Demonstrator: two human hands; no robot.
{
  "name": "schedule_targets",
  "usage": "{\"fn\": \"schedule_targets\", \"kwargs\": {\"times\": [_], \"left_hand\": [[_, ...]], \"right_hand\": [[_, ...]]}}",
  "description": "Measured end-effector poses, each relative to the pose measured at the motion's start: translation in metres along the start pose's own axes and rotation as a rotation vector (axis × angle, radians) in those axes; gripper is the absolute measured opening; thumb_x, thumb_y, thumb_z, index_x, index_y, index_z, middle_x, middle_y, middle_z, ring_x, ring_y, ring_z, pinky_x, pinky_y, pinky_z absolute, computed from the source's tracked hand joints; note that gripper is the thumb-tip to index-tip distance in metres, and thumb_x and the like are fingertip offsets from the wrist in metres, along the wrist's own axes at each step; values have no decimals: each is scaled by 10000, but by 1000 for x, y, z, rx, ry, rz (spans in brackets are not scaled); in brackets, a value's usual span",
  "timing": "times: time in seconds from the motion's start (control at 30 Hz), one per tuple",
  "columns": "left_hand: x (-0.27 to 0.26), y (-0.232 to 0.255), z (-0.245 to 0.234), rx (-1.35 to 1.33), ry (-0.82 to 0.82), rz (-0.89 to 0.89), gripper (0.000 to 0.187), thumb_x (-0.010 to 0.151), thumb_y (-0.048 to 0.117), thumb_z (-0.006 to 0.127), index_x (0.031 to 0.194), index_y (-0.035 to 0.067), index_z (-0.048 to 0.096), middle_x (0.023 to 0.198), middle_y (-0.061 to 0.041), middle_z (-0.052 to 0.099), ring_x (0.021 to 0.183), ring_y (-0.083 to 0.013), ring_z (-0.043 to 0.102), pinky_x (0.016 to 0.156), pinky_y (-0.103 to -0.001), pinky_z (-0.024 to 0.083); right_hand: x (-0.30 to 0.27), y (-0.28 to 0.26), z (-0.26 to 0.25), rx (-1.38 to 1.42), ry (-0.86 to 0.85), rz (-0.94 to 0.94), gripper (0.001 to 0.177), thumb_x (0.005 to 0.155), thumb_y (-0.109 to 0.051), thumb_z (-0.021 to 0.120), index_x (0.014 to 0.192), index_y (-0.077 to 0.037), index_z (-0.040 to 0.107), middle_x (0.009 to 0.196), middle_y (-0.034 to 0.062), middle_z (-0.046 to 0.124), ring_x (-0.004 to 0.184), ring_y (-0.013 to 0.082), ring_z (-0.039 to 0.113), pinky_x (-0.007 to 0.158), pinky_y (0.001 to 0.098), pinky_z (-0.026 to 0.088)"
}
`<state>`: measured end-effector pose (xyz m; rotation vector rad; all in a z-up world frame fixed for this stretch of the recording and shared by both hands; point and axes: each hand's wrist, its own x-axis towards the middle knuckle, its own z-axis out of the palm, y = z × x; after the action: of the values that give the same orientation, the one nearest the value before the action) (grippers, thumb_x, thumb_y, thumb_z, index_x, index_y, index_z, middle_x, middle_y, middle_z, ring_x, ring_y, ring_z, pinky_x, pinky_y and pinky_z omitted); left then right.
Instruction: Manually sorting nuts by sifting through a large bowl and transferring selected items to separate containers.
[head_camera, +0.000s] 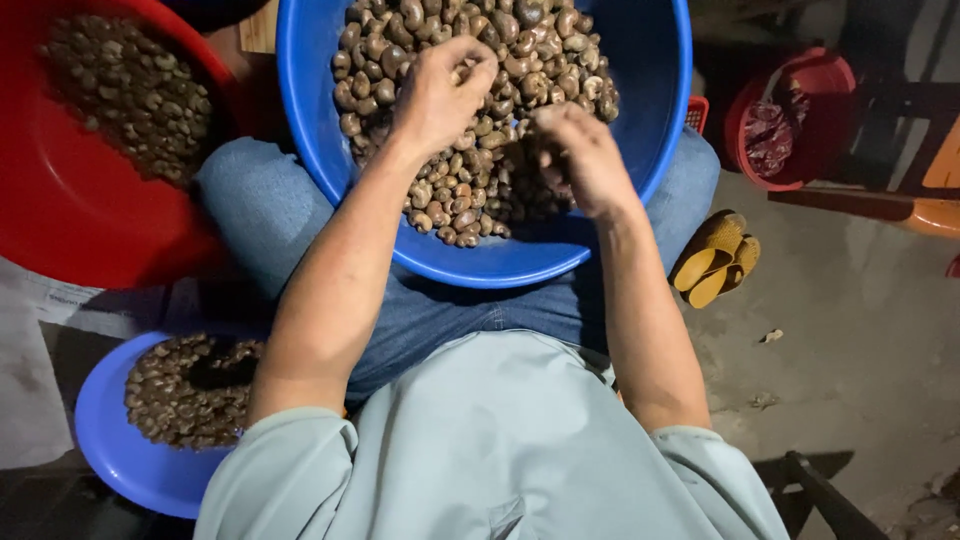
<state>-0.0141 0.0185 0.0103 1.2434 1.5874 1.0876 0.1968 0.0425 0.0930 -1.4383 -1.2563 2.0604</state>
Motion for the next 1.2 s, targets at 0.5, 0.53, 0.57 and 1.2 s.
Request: {"fn": "schedule_targets", "kwargs": {"times": [0.5, 0.53, 0.57, 1.2], "left_hand": [[-7, 11, 1, 279, -265, -262, 126, 1002, 173, 597, 1089, 117, 669, 1064, -88, 732, 795, -196, 732, 809, -469, 619], [-5, 9, 2, 279, -264, -261, 126, 1002, 173, 597, 1089, 117, 669, 1064, -88, 732, 795, -196, 732, 809, -469, 619], [-5, 7, 2, 267, -251, -261, 165, 1007, 179, 601, 1140, 100, 658, 1057, -97, 721, 644, -144, 642, 721, -424, 623], [1, -15, 5, 274, -67, -180, 245, 984, 159, 630, 1218, 101, 670, 734, 52, 617, 423, -51, 406, 344, -231, 359]], "right_hand": [[17, -3, 10, -34, 231, -76, 392, 935, -517, 649, 779, -193, 493, 622, -53, 557, 412, 35, 427, 341, 205, 329], [23, 3, 10, -35, 231, -77, 392, 935, -517, 649, 779, -193, 493, 622, -53, 557, 412, 35, 427, 341, 205, 329], [30, 10, 12, -327, 223, -163, 281, 1001, -397, 579, 1007, -120, 535, 789, 8, 599, 560, 75, 520, 462, 231, 458], [37, 35, 10, -595, 48, -187, 328, 1055, -299, 577, 1225, -24, 525, 955, 49, 587, 733, 122, 582, 600, 268, 538]]}}
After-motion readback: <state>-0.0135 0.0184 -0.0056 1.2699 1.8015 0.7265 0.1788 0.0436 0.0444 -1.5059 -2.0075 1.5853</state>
